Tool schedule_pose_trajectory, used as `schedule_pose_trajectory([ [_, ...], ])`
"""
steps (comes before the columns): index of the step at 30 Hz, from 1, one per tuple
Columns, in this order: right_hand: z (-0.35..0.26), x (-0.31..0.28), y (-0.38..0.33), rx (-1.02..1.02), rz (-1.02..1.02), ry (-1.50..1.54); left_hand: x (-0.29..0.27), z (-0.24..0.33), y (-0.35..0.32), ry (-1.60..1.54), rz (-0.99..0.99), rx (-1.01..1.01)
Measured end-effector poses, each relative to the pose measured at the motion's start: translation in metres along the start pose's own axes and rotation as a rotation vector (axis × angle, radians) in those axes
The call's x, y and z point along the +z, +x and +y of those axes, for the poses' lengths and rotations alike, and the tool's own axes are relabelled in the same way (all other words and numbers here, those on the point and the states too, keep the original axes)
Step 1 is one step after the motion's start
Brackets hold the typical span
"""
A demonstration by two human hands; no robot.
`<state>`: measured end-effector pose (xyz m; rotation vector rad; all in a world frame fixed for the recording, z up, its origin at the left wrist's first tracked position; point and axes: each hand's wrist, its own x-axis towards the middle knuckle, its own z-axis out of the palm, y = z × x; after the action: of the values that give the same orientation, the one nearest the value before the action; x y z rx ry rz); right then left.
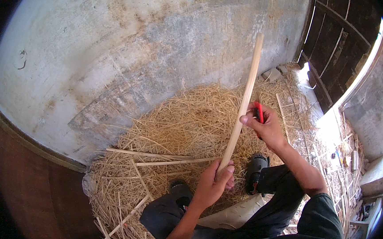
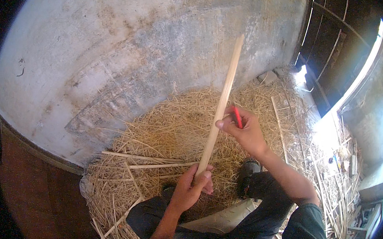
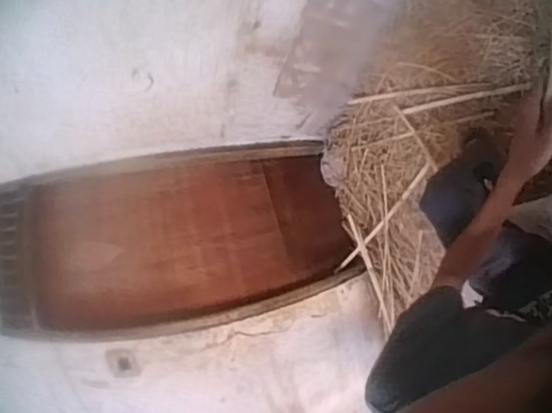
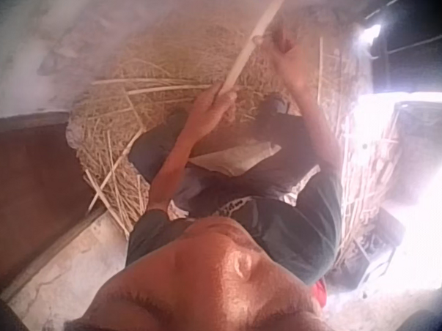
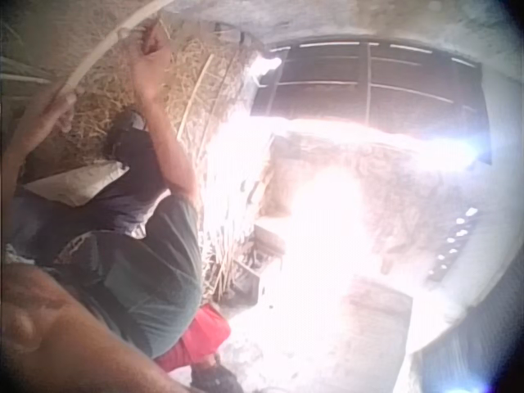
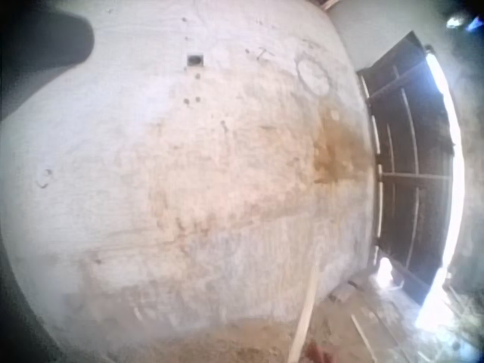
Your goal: The person sits on a hay-covered floor and uses a red utility knife to shave the surface of a long, thin bamboo stick. They hold the stick with their left hand and repeatedly scrape the blade along its length to remove the outer layer, rotating the stick as needed.
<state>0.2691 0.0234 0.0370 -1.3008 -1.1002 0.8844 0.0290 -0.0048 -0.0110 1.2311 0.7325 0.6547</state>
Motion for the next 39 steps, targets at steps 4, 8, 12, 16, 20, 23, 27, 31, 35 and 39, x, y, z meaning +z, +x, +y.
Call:
schedule_pose_trajectory([
  [4, 0.002, -0.011, 0.002, -0.012, 0.063, -0.030, -0.007, 0.012, -0.001, 0.133, -0.079, -0.231],
  [8, -0.006, -0.008, -0.002, -0.053, 0.026, 0.031, -0.005, 0.002, -0.002, 0.330, 0.024, 0.000],
  [12, -0.003, -0.008, -0.011, -0.147, -0.061, -0.169, -0.008, -0.004, 0.000, 0.216, 0.091, 0.023],
  [16, -0.003, -0.002, -0.021, -0.377, -0.165, -0.553, -0.008, 0.000, 0.001, 0.065, 0.076, 0.048],
  [20, -0.005, 0.007, -0.026, -0.494, -0.231, -0.604, -0.002, 0.008, 0.000, 0.110, 0.132, 0.113],
  [23, 0.001, 0.012, -0.027, -0.562, -0.258, -0.638, 0.000, 0.009, 0.000, 0.196, 0.194, 0.158],
  [27, 0.004, 0.017, -0.033, -0.655, -0.248, -0.740, -0.002, 0.004, 0.002, 0.442, 0.268, 0.281],
  [31, 0.003, 0.026, -0.041, -0.691, -0.230, -0.728, 0.000, 0.005, 0.002, 0.639, 0.364, 0.368],
  [35, -0.003, 0.032, -0.047, -0.703, -0.196, -0.757, 0.003, -0.004, 0.001, 0.761, 0.470, 0.440],
  [39, -0.003, 0.032, -0.047, -0.704, -0.150, -0.790, 0.005, -0.002, 0.000, 0.807, 0.519, 0.470],
])
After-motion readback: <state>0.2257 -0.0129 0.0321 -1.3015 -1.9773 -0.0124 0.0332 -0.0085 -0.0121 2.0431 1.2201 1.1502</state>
